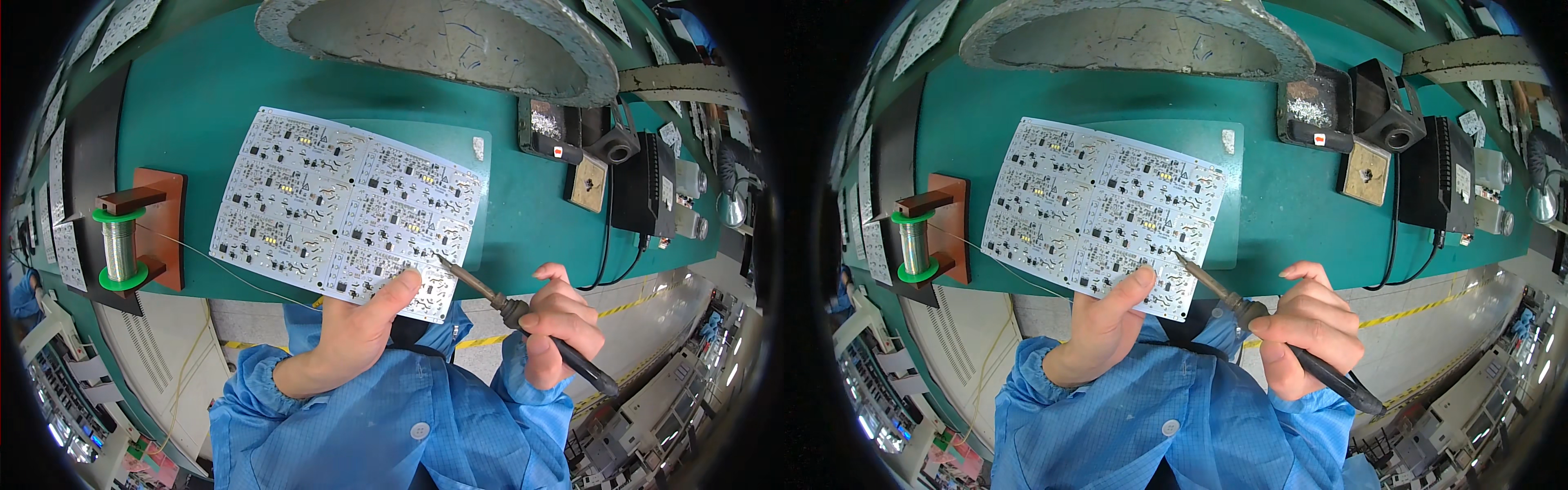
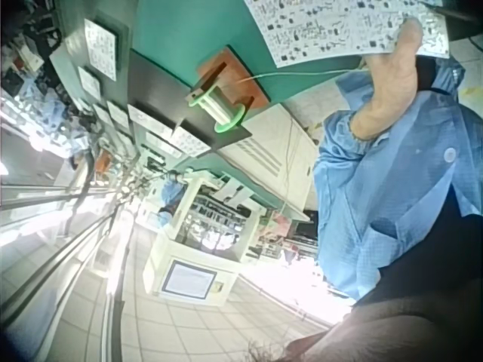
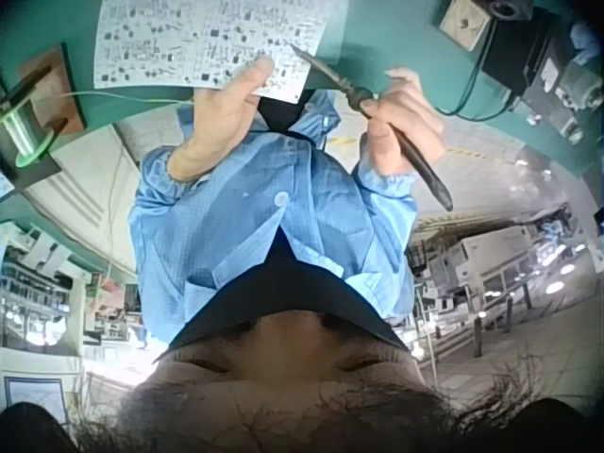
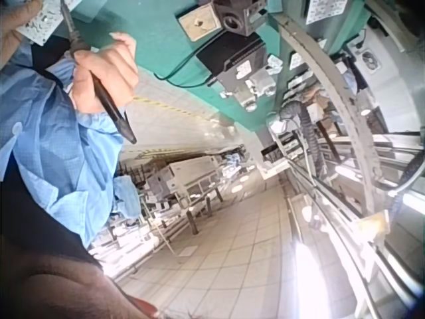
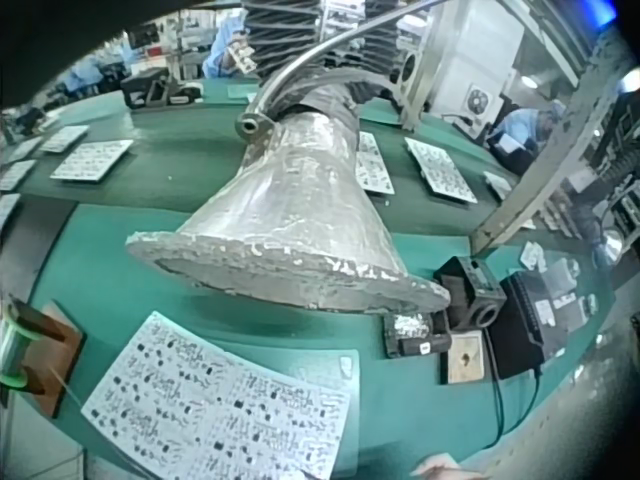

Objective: Soldering electronic components onto printed circuit boards at a manual assembly station.

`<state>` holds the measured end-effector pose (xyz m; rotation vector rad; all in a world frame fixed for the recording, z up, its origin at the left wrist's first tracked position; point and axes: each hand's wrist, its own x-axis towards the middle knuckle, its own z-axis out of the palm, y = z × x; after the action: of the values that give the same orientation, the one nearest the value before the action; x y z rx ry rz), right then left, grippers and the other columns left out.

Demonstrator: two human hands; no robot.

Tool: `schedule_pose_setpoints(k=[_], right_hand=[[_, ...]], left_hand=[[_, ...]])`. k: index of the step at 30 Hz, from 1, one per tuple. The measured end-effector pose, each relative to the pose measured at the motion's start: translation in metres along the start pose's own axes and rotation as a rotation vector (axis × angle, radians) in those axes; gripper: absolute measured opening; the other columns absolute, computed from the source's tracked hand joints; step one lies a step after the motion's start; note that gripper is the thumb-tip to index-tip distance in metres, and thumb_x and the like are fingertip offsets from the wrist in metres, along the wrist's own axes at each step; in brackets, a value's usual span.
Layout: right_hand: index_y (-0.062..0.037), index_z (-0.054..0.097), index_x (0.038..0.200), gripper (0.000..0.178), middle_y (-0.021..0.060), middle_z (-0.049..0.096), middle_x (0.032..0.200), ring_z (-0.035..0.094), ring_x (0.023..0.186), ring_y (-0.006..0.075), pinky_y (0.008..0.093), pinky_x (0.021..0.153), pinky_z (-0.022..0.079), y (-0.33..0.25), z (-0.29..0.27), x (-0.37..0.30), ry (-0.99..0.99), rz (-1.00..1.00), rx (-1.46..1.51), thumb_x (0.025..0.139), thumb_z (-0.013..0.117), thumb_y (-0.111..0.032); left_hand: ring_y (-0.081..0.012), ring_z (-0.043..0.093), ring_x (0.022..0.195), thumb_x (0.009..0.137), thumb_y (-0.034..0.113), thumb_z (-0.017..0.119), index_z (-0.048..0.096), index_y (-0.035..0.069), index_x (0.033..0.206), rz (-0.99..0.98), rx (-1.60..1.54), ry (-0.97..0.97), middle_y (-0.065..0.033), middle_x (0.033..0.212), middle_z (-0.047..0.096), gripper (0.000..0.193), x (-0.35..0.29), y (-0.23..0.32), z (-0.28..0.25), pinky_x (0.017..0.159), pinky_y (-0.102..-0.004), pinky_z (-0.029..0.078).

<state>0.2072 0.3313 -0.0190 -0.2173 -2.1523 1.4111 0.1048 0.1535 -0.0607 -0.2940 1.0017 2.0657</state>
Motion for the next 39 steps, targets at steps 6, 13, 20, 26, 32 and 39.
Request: schedule_pose_setpoints(k=[6, 13, 20, 26, 32, 39], right_hand=[[-0.0016, 0.067, 0.076, 0.020, 0.0053, 0.059, 0.059, 0.049, 0.052, 0.0178, 0.0467, 0.078, 0.048, 0.001, 0.001, -0.001, 0.020, -0.001, 0.009, 0.081, 0.070, -0.021], [-0.0017, 0.068, 0.076, 0.018, 0.0053, 0.058, 0.058, 0.049, 0.052, 0.0179, 0.0468, 0.078, 0.048, 0.002, 0.001, 0.003, 0.005, 0.028, -0.004, 0.080, 0.070, -0.020], [-0.0019, 0.068, 0.076, 0.016, 0.0049, 0.057, 0.057, 0.049, 0.051, 0.0181, 0.0459, 0.076, 0.048, 0.004, 0.001, 0.005, -0.013, 0.013, -0.007, 0.079, 0.070, -0.018], [-0.0006, 0.062, 0.075, 0.023, 0.0048, 0.050, 0.052, 0.042, 0.051, 0.0167, 0.0473, 0.073, 0.044, 0.008, 0.003, 0.004, 0.004, 0.043, 0.048, 0.081, 0.066, -0.023], [-0.0031, 0.064, 0.092, 0.030, 0.0078, 0.059, 0.062, 0.053, 0.061, 0.0216, 0.0499, 0.081, 0.045, 0.013, 0.007, -0.005, 0.012, 0.008, 0.040, 0.084, 0.070, -0.031], [-0.0079, 0.066, 0.092, 0.045, 0.0134, 0.065, 0.099, 0.066, 0.101, 0.0362, 0.0482, 0.089, 0.049, 0.031, 0.040, -0.008, -0.197, -0.306, -0.394, 0.060, 0.091, -0.027]], left_hand=[[-0.0169, 0.061, 0.106, 0.090, -0.003, 0.061, 0.050, -0.001, 0.128, -0.016, -0.008, 0.003, -0.0097, 0.117, 0.062, 0.039, 0.000, 0.002, 0.000, 0.091, -0.0316, 0.050], [-0.0172, 0.060, 0.108, 0.090, -0.004, 0.061, 0.049, 0.000, 0.129, -0.007, -0.034, -0.007, -0.0102, 0.119, 0.060, 0.040, 0.001, 0.001, 0.001, 0.093, -0.0317, 0.049], [-0.0174, 0.060, 0.109, 0.089, -0.005, 0.061, 0.049, 0.000, 0.129, -0.014, -0.029, 0.016, -0.0100, 0.120, 0.060, 0.042, 0.000, -0.001, 0.000, 0.094, -0.0319, 0.049], [-0.0178, 0.060, 0.110, 0.089, -0.006, 0.060, 0.048, 0.000, 0.130, -0.006, -0.044, 0.014, -0.0100, 0.121, 0.060, 0.043, 0.000, -0.003, 0.000, 0.095, -0.0322, 0.048], [-0.0201, 0.058, 0.115, 0.090, -0.004, 0.059, 0.044, 0.002, 0.134, 0.005, -0.048, -0.011, -0.0112, 0.125, 0.057, 0.046, 0.001, -0.001, 0.001, 0.098, -0.0365, 0.048], [-0.0251, 0.053, 0.123, 0.095, 0.004, 0.056, 0.038, 0.002, 0.139, -0.083, -0.099, -0.080, -0.0132, 0.131, 0.054, 0.048, 0.001, 0.003, 0.000, 0.103, -0.0421, 0.046]])
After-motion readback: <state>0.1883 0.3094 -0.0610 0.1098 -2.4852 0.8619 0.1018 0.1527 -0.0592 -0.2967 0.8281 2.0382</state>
